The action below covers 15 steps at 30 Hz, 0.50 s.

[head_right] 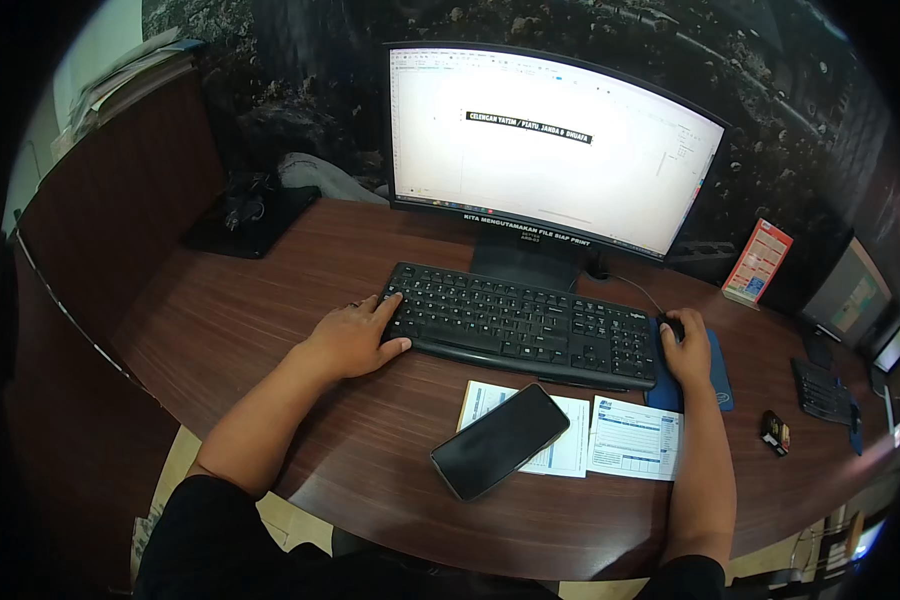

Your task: Editing a graphic layout and preparing files for printing using computer software.

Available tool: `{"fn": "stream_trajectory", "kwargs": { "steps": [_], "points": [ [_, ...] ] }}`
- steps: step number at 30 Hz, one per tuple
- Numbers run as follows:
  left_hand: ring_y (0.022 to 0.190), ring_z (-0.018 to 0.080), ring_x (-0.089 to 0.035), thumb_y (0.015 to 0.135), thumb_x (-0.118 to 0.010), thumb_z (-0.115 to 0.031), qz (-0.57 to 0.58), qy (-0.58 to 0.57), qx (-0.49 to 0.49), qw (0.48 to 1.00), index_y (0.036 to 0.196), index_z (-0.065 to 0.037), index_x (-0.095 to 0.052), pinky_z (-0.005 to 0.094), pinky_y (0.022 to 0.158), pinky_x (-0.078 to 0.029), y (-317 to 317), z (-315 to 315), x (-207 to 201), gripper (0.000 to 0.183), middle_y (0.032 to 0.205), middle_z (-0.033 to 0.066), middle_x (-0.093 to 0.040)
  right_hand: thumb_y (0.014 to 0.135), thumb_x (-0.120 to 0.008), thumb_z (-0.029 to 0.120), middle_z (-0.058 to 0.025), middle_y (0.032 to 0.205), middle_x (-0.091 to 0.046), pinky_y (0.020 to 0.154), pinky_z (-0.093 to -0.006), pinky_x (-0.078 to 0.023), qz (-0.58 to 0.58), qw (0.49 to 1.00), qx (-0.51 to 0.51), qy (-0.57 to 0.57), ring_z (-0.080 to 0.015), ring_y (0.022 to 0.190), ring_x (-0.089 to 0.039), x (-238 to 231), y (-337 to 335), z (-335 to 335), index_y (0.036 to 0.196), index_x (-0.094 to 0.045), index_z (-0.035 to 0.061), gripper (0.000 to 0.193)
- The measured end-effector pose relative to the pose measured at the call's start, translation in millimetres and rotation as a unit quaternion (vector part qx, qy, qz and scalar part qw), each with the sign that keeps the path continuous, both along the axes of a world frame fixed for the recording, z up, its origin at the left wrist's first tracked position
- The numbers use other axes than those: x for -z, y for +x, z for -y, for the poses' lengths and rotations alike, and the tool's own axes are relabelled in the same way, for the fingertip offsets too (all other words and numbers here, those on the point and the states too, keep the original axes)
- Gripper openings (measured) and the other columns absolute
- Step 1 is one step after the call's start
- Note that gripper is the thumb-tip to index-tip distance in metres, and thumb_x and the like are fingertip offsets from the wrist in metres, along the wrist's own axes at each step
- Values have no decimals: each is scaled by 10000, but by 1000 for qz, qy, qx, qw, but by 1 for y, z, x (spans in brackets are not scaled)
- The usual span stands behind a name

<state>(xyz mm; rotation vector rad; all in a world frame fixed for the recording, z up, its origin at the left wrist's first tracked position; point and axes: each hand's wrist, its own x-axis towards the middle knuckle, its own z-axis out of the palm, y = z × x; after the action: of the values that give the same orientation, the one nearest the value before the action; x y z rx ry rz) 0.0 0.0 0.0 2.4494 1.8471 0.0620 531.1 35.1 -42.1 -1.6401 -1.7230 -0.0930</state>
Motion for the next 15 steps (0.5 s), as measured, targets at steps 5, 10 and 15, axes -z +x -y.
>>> {"fn": "stream_trajectory", "kwargs": {
  "steps": [5,10,15],
  "points": [
    [1284,465,-554,992,-513,-580,6,10,6,1000,1552,-31,-349,522,1077,-445,-3,0,2,801,1456,318,-496,878,-694,117,-150,1160,-645,952,-405,-501,-4,999,-3,40,-348,1109,-637,-1,-5,-1,1136,-664,37,271],
    [1282,472,-555,994,-513,-575,4,4,5,1000,1552,-30,-350,523,1073,-449,-1,1,0,797,1450,327,-497,876,-691,116,-144,1161,-643,950,-398,-502,3,1000,19,19,-345,1104,-639,-1,-4,2,1127,-665,40,263],
    [1282,476,-555,992,-516,-574,5,1,3,1000,1549,-30,-352,522,1073,-449,-1,1,-1,796,1453,331,-492,874,-688,119,-144,1160,-643,953,-398,-499,5,1000,1,15,-343,1108,-638,-1,-3,1,1124,-665,43,263]
  ]
}}
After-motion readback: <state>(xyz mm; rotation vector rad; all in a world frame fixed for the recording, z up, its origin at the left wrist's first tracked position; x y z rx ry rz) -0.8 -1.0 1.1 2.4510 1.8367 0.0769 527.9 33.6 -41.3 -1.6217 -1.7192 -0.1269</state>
